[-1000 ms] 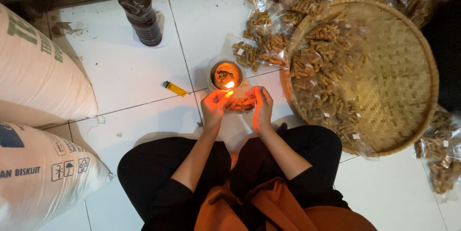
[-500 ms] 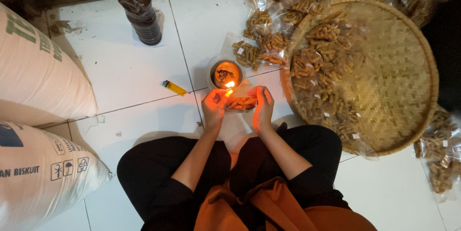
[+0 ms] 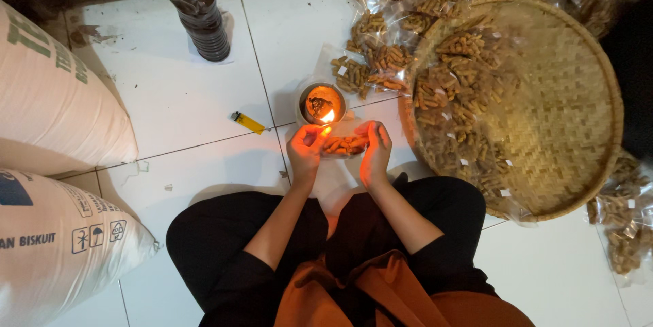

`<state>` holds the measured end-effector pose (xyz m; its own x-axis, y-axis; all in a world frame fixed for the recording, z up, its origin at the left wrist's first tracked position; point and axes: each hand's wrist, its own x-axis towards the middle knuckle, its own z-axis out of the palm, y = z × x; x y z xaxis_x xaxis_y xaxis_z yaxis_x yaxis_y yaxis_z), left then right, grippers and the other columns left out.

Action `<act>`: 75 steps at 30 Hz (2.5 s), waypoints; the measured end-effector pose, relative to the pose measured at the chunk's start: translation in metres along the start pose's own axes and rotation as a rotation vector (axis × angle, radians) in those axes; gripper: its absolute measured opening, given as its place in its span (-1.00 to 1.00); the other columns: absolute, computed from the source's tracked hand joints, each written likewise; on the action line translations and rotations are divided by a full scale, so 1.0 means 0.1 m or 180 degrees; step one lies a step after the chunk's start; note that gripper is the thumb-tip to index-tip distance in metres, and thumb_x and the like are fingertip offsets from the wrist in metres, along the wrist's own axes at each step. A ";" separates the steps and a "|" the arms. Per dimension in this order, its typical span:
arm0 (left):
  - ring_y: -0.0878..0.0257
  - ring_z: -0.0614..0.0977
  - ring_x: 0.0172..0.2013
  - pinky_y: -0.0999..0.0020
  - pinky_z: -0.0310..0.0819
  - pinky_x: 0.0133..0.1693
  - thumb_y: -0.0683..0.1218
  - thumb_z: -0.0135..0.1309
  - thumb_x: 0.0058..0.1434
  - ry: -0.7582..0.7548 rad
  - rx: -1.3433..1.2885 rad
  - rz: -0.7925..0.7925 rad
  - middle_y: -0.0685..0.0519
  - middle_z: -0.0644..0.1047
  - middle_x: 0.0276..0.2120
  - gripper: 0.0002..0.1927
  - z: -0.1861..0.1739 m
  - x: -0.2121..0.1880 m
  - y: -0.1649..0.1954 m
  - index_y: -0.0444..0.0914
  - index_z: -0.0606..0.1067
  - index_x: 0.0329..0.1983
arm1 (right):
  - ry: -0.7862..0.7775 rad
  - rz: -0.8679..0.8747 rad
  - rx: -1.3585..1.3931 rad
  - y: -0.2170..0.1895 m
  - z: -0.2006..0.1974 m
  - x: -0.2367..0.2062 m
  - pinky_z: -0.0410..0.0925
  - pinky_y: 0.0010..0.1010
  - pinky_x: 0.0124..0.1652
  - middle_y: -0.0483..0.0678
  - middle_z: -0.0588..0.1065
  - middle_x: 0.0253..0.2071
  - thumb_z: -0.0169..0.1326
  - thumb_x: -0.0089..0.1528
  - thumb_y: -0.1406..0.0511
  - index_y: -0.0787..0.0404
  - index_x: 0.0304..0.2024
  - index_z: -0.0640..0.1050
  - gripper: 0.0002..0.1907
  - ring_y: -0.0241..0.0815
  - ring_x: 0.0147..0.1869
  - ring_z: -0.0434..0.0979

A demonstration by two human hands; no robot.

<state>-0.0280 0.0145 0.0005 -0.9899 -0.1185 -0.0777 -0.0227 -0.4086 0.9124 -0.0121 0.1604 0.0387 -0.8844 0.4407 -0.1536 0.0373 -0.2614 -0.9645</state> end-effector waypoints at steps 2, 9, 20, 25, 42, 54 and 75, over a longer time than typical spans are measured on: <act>0.43 0.57 -0.32 0.52 0.46 -0.26 -0.23 0.21 0.29 -0.0012 0.0162 0.0019 0.11 0.58 -0.33 -0.88 -0.01 -0.03 0.00 -0.38 0.53 -0.19 | 0.0057 -0.0030 0.0014 0.00 0.00 0.00 0.19 -0.52 -0.18 -0.14 0.48 -0.31 -0.14 0.46 0.22 0.19 -0.29 0.48 -0.71 -0.37 -0.25 0.36; 0.43 0.52 -0.36 0.54 0.36 -0.33 -0.21 0.18 0.32 -0.0110 -0.0174 -0.0219 0.09 0.57 -0.35 -0.87 0.02 -0.04 0.03 -0.39 0.54 -0.15 | 0.0186 -0.0124 -0.0057 0.01 -0.02 0.01 0.16 -0.52 -0.22 -0.15 0.48 -0.33 -0.13 0.46 0.19 0.18 -0.28 0.49 -0.70 -0.39 -0.29 0.33; 0.40 0.56 -0.29 0.51 0.46 -0.23 -0.23 0.20 0.31 0.0083 0.0178 -0.0010 0.09 0.58 -0.32 -0.89 0.06 -0.07 0.10 -0.39 0.53 -0.19 | 0.0190 -0.0142 0.0128 0.12 -0.07 0.05 0.20 -0.52 -0.20 -0.13 0.48 -0.34 -0.13 0.46 0.22 0.18 -0.28 0.49 -0.72 -0.37 -0.29 0.39; 0.38 0.62 -0.26 0.52 0.48 -0.21 -0.20 0.16 0.31 -0.0002 -0.0045 -0.0188 0.07 0.63 -0.29 -0.88 0.06 -0.10 0.15 -0.38 0.52 -0.17 | 0.0247 -0.0053 0.0191 0.14 -0.11 0.06 0.20 -0.49 -0.23 -0.09 0.49 -0.34 -0.15 0.46 0.22 0.19 -0.29 0.47 -0.72 -0.32 -0.35 0.39; 0.39 0.61 -0.32 0.51 0.50 -0.27 -0.20 0.21 0.29 0.0027 0.0024 -0.0040 0.07 0.62 -0.30 -0.85 0.01 -0.06 -0.09 -0.40 0.56 -0.14 | 0.0216 -0.0107 0.0702 0.20 -0.17 0.09 0.29 -0.43 -0.08 -0.08 0.43 -0.27 -0.15 0.47 0.28 0.22 -0.26 0.45 -0.76 -0.30 -0.22 0.44; 0.38 0.65 -0.26 0.47 0.59 -0.16 -0.20 0.19 0.31 -0.0067 -0.0060 0.0021 0.06 0.64 -0.28 -0.85 0.05 -0.08 -0.01 -0.41 0.57 -0.14 | 0.0173 0.0024 0.0820 0.17 -0.17 0.12 0.26 -0.36 -0.10 -0.11 0.42 -0.26 -0.14 0.44 0.26 0.17 -0.31 0.46 -0.75 -0.24 -0.15 0.40; 0.43 0.64 -0.37 0.54 0.55 -0.32 -0.24 0.18 0.29 -0.0402 0.0143 -0.0218 0.12 0.67 -0.38 -0.95 0.00 -0.58 0.01 -0.30 0.55 -0.21 | -0.1683 -0.0744 -0.3901 -0.98 -0.79 -0.03 0.42 -0.25 -0.23 -0.03 0.63 -0.28 0.21 0.22 0.22 0.11 -0.28 0.70 -0.87 -0.02 -0.23 0.62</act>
<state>0.0297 0.0210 0.0062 -0.9955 0.0243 -0.0918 -0.0942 -0.3707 0.9240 0.0238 0.2521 0.1170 -0.9882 -0.0833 -0.1284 0.0045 0.8225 -0.5688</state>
